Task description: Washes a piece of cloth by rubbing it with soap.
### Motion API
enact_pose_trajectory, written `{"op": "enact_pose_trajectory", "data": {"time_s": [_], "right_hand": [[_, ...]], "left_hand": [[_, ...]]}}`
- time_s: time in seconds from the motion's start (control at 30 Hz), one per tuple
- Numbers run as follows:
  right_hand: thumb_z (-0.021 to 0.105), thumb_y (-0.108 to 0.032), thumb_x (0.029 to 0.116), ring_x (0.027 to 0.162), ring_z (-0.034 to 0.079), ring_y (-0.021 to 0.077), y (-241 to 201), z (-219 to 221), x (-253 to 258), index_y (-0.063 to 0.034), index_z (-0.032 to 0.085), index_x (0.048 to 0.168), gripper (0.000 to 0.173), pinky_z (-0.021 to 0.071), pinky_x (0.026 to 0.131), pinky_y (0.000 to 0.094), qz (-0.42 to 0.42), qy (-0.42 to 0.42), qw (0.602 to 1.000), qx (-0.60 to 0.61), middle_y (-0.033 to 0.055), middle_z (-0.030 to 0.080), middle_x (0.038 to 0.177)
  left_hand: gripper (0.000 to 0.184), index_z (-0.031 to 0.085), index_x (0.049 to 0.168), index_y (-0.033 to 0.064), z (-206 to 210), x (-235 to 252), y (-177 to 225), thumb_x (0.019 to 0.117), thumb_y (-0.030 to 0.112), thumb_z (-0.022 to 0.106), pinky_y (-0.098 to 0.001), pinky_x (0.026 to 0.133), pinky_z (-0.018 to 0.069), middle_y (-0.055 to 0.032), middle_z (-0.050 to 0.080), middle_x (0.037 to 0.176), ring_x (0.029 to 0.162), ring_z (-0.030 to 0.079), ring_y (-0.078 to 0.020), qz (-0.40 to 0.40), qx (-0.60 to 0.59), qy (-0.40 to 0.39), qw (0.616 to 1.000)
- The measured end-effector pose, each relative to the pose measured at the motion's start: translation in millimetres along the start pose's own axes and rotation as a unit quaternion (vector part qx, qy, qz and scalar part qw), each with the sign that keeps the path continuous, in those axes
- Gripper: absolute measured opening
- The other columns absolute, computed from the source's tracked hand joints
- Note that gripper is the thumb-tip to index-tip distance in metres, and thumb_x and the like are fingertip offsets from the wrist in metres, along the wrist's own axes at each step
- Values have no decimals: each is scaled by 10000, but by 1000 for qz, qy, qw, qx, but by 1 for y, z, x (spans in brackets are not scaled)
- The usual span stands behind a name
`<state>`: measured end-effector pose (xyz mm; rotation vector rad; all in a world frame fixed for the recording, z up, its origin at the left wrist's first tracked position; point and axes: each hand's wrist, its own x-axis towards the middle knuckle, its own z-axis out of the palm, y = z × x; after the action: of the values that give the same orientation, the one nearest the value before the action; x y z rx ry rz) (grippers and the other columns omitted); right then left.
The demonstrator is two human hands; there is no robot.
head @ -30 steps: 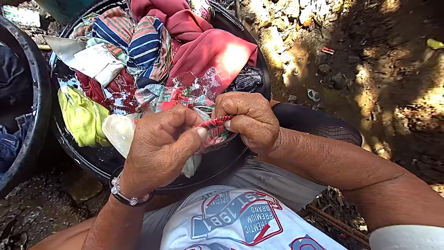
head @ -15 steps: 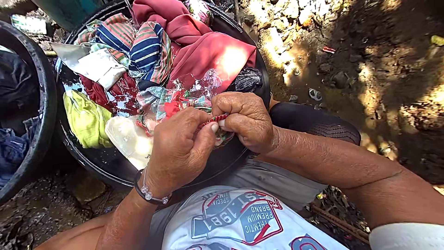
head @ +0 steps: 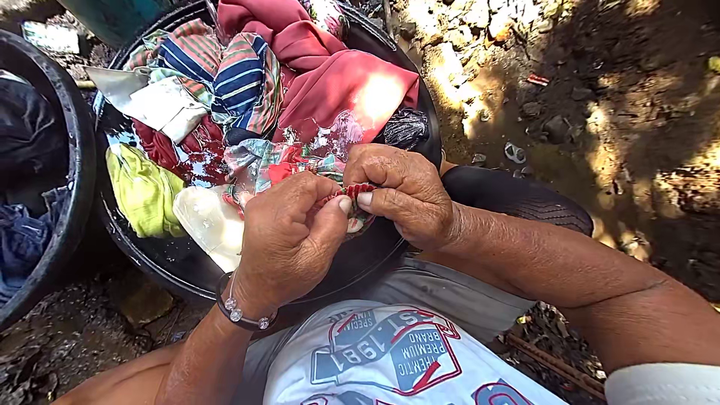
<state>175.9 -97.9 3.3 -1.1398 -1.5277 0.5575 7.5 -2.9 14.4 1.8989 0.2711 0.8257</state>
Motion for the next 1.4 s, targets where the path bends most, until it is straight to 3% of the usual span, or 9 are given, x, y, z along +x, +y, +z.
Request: {"op": "enact_pose_trajectory", "data": {"time_s": [0.37,0.5,0.6,0.67,0.83,0.93,1.03,1.2,1.4], "right_hand": [[438,-34,943,809,557,113,-5,0,0,15,596,816,208,449,701,206,-24,-57,995,-83,80,552,802],[443,-35,940,776,548,97,-4,1,1,15,594,794,216,439,669,191,-24,-48,995,-81,70,542,778],[454,-30,929,767,544,83,-3,0,3,2,576,766,206,434,667,182,-7,-38,996,-80,63,539,766],[452,-25,912,765,544,75,-3,-1,4,-8,578,761,197,435,664,180,10,-38,996,-74,52,538,765],[444,-25,900,779,542,34,-2,-2,6,-28,581,758,197,431,679,154,52,-36,998,-28,21,539,774],[479,-101,899,826,546,55,1,-3,6,-16,601,858,154,448,709,166,42,-36,996,-74,39,547,852],[538,-221,886,954,562,127,6,-2,4,8,593,978,252,473,819,214,-5,-25,987,-160,96,568,968],[490,-60,933,945,569,135,6,0,2,35,645,912,183,472,824,196,-54,-7,989,-135,108,578,926],[439,3,930,920,608,62,1,1,2,27,642,837,225,496,830,187,34,6,999,-1,64,628,875]], "left_hand": [[89,661,861,6,-5,-1,-6,926,19,601,-93,571,461,40,599,733,627,533,48,-22,-14,-31,999],[95,686,980,-32,-3,-4,-7,938,35,633,-117,622,529,6,665,834,686,600,28,-37,-22,-20,999],[225,681,1112,-77,-3,-6,-9,935,62,660,-173,757,583,-59,702,1001,861,667,-25,-19,-24,-22,999],[244,693,1111,-93,-1,-6,-11,937,75,662,-175,788,573,-87,706,993,878,667,-38,11,8,-17,1000],[129,657,876,-41,5,-3,-13,953,47,603,-118,619,483,-44,610,754,665,557,-2,59,64,22,996],[113,651,873,-31,4,-1,-9,943,42,602,-112,596,471,-23,595,729,641,540,13,46,41,24,998],[97,651,870,-28,2,-1,-7,932,30,606,-114,601,485,-10,601,728,645,551,20,39,13,33,999],[86,647,869,-15,0,-2,-6,930,29,605,-102,591,472,4,600,734,639,540,36,31,14,37,999],[75,651,887,-20,-3,-1,-8,929,25,607,-96,572,471,7,602,725,615,536,41,18,27,31,999]]}}
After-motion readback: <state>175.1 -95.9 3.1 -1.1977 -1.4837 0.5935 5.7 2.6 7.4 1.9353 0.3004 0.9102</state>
